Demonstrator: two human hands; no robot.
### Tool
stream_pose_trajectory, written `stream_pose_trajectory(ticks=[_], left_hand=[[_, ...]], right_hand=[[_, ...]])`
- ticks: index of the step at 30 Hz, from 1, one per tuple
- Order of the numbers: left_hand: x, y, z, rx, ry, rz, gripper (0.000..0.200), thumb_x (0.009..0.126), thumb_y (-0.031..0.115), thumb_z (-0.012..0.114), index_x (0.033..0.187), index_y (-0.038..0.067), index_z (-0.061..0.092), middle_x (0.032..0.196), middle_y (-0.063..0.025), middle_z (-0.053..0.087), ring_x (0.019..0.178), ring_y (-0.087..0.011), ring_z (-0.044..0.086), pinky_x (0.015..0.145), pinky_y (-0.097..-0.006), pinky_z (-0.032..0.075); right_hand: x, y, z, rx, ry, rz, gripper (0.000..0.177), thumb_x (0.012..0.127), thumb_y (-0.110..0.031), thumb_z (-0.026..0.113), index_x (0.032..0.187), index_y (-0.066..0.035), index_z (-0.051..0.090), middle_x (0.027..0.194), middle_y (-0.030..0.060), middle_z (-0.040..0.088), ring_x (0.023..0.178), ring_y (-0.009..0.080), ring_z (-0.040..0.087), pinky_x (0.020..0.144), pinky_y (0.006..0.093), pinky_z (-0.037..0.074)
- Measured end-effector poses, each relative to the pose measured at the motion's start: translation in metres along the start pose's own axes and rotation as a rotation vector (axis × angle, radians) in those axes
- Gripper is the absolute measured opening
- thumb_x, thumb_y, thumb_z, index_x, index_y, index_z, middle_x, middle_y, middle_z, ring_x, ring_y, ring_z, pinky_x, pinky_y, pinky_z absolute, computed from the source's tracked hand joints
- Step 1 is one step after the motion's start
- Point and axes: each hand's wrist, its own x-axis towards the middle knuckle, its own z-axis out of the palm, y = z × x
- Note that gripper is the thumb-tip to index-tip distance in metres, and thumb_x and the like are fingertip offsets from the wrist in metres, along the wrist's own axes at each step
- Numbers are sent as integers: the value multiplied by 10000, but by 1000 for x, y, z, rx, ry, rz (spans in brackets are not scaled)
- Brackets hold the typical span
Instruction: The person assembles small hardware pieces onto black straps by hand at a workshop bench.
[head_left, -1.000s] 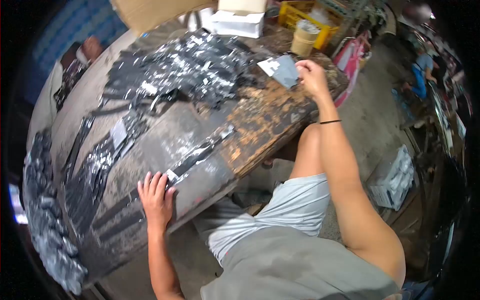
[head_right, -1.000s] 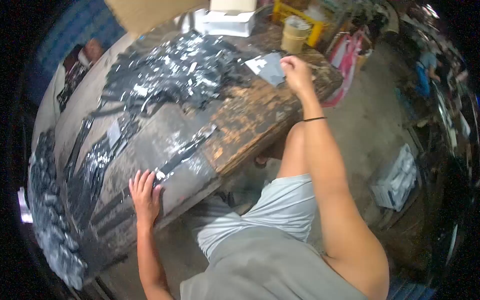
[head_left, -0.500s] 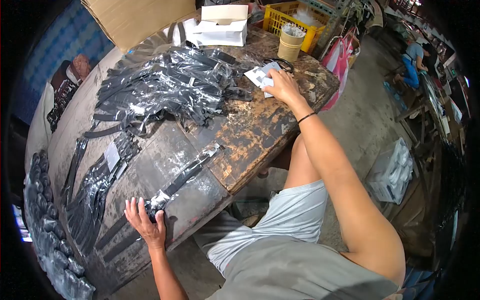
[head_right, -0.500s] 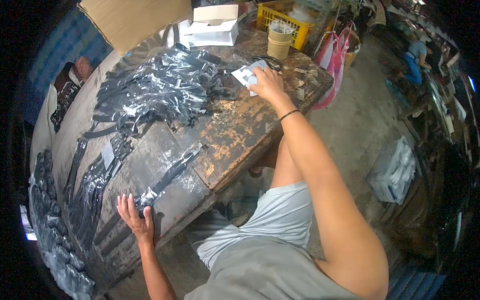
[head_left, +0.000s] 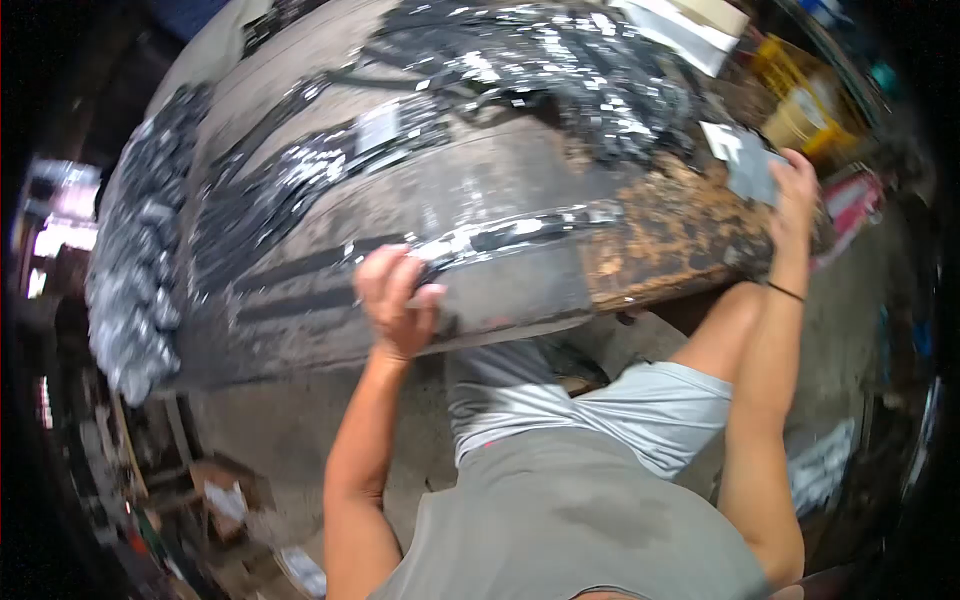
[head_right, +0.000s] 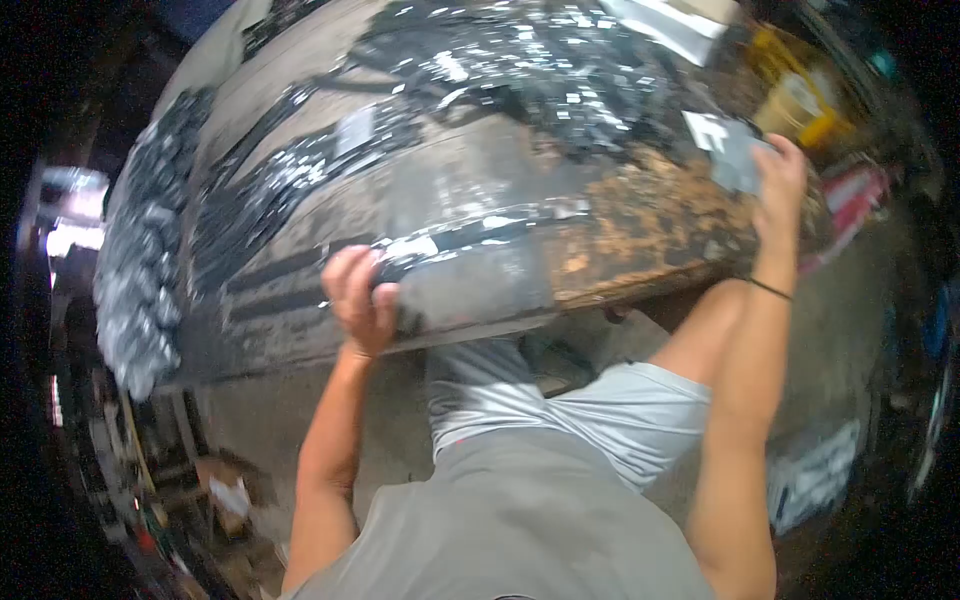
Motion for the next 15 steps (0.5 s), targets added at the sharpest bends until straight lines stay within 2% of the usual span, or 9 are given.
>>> stream_pose_trajectory(ticks=[3,8,9,10,11,12,13,14,15], left_hand=[[-2,62,6,-270,-71,-56,256,773,180,701,991,51,661,1012,-105,599,947,-275,560,840,-398,450],[5,117,29,-617,-141,-317,167,832,131,646,950,16,672,992,-159,620,911,-287,583,812,-370,472],[8,122,34,-745,-216,-477,222,901,166,574,1037,7,649,1044,-156,623,965,-265,584,863,-363,461],[10,127,38,-875,-292,-636,282,970,200,503,1124,-2,626,1097,-153,625,1019,-243,584,915,-356,450],[12,130,42,-871,-289,-640,282,970,200,503,1124,-2,626,1097,-153,625,1019,-243,584,915,-356,450],[13,134,45,-1138,-320,-788,336,990,244,472,1186,-3,587,1109,-145,624,1040,-235,580,931,-351,446],[14,136,49,-1408,-350,-933,392,1010,287,441,1249,-5,548,1122,-136,623,1061,-227,575,947,-346,442],[14,138,51,-1569,-324,-987,447,1008,327,439,1310,1,490,1122,-116,623,1045,-191,584,927,-324,456],[15,139,47,-1565,-324,-989,447,1008,327,439,1310,1,490,1122,-116,623,1045,-191,584,927,-324,456]], right_hand=[[-10,-21,-10,167,-20,-52,305,877,-43,577,1180,-14,559,1097,87,619,985,158,594,884,289,461],[-81,-51,11,143,-194,-205,224,897,-16,561,1120,0,551,1051,71,595,965,143,572,873,273,450],[-108,-61,24,46,-222,-250,227,888,-5,566,1114,-3,554,1031,58,595,963,147,565,879,277,439],[-144,-87,42,-33,-379,-226,219,874,8,563,1091,-21,576,1007,52,598,919,142,567,834,279,452],[-177,-110,57,-114,-533,-200,218,861,22,561,1067,-39,598,983,47,601,874,136,570,789,281,465],[-195,-109,62,-255,-674,-249,241,797,59,573,988,-70,642,892,25,610,775,126,562,688,297,470],[-209,-103,72,-193,-808,-267,276,724,93,586,934,-69,661,810,38,615,708,158,564,622,315,462],[-221,-107,82,-244,-896,-436,311,694,103,610,956,-60,650,760,67,600,697,203,569,617,324,460],[-231,-104,89,-207,-945,-468,307,684,94,626,948,-62,643,769,89,597,693,249,563,612,338,460]])
